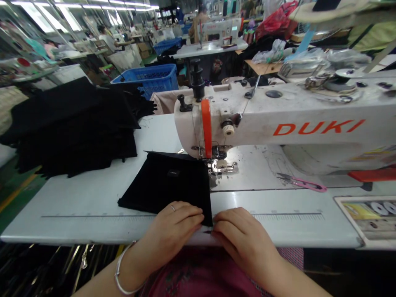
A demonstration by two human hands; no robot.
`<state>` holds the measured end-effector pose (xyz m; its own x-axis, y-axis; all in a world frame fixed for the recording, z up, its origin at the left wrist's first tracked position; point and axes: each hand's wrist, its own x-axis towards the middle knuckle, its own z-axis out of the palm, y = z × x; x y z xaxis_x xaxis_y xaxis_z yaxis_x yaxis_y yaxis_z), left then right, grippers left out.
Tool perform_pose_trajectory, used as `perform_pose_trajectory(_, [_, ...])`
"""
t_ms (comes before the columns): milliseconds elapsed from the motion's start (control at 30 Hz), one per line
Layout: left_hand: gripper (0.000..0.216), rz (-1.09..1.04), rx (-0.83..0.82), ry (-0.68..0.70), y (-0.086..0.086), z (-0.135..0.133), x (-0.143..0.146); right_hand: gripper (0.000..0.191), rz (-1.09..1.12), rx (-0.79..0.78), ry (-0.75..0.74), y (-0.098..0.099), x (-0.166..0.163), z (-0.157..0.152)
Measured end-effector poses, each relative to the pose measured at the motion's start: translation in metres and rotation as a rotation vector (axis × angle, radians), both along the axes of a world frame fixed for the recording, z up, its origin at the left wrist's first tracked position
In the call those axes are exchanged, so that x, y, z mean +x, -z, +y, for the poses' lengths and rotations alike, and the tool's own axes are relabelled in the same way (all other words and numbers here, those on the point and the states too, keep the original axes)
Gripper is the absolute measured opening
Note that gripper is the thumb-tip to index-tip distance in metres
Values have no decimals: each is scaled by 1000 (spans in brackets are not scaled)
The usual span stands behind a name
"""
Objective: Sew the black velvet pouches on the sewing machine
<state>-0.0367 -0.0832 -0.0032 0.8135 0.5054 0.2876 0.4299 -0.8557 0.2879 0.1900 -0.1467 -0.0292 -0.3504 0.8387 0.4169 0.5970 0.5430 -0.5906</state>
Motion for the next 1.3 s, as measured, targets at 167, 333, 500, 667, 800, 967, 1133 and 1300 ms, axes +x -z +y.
perform_pose_trajectory(167, [29,114,53,4,-1,0,-1,16,-16,14,-10,0,1,0])
perform_pose_trajectory(333, [35,136,62,0,0,-3,5,20,-37,52,-17,-1,2,-1])
perform_pose_trajectory(500, [23,13,-46,-40,-2,1,13,21,-62,24,-36,-2,0,0])
perform_pose_trajectory(667, [16,-302,-183,-201,-13,4,14,22,-69,27,-38,-3,0,1])
perform_pose_trajectory(800, [24,-158,49,-94,-12,-3,11,21,-72,40,-36,-3,0,2])
perform_pose_trajectory(967, [28,104,58,54,5,-8,7,22,-69,43,-38,-4,1,2])
perform_pose_trajectory(1133, [25,66,29,33,7,-8,6,20,-64,11,-55,-4,3,1])
perform_pose_trajectory(1300, [24,-78,29,87,7,-6,7,19,-26,29,-63,-3,3,0])
